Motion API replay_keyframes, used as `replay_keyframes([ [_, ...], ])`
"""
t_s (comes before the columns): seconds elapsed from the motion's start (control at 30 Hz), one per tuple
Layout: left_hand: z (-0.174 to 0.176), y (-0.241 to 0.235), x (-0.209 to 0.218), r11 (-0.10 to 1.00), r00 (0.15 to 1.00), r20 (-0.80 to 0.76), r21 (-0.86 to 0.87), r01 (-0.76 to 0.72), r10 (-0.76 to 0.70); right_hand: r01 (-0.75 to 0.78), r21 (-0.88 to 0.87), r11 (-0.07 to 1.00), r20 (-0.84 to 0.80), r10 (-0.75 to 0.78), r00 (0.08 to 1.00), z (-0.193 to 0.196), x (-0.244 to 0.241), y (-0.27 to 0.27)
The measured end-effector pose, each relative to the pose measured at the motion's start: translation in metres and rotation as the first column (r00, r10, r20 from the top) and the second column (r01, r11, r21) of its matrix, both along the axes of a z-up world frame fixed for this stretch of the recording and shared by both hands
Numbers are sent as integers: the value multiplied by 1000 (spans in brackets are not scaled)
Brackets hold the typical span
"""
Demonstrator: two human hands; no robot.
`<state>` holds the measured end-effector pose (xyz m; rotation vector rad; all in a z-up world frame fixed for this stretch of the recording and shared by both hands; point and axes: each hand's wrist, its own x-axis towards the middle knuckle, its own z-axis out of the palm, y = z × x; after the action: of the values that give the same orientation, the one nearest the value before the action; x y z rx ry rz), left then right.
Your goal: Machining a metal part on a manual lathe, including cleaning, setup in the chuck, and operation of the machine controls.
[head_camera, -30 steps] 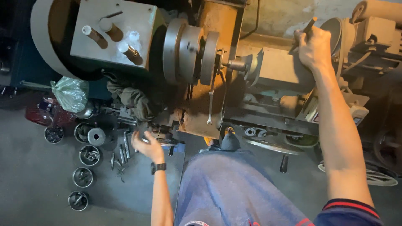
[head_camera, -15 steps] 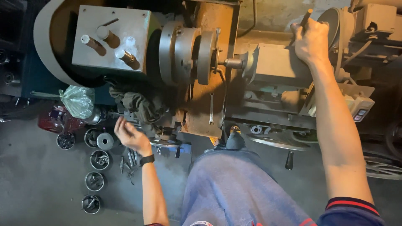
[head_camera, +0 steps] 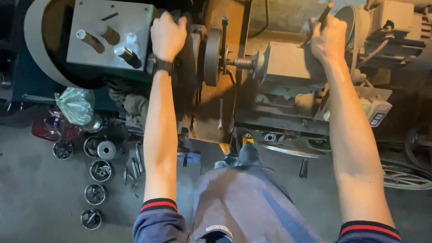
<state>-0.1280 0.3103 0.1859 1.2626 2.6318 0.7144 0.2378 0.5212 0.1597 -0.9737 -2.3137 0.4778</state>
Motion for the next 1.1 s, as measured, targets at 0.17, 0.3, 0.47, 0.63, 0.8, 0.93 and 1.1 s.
replay_keyframes([
  [0.17,0,-72,66,746,993,-118,664,58,28,-80,-15,997,-37,79,996,14,-4,-5],
  [0.3,-107,-126,98,655,995,-9,753,-61,103,-65,-75,995,-54,61,997,22,-8,-11],
  [0.47,-128,-162,123,797,969,-9,570,-199,248,-44,-80,996,-2,44,999,22,-9,-10],
  [0.63,8,-93,87,644,979,-188,759,94,79,-17,-52,999,47,19,999,19,-9,-8],
  [0.8,35,-43,39,842,974,-102,489,226,-203,-5,-40,999,55,7,998,19,-9,-9],
  [0.93,18,-61,49,860,991,-46,494,133,-127,5,-36,999,84,-2,996,18,-7,-9],
  [1.1,13,-83,62,811,998,-1,583,49,-59,-4,-64,998,89,10,996,24,-11,-13],
])
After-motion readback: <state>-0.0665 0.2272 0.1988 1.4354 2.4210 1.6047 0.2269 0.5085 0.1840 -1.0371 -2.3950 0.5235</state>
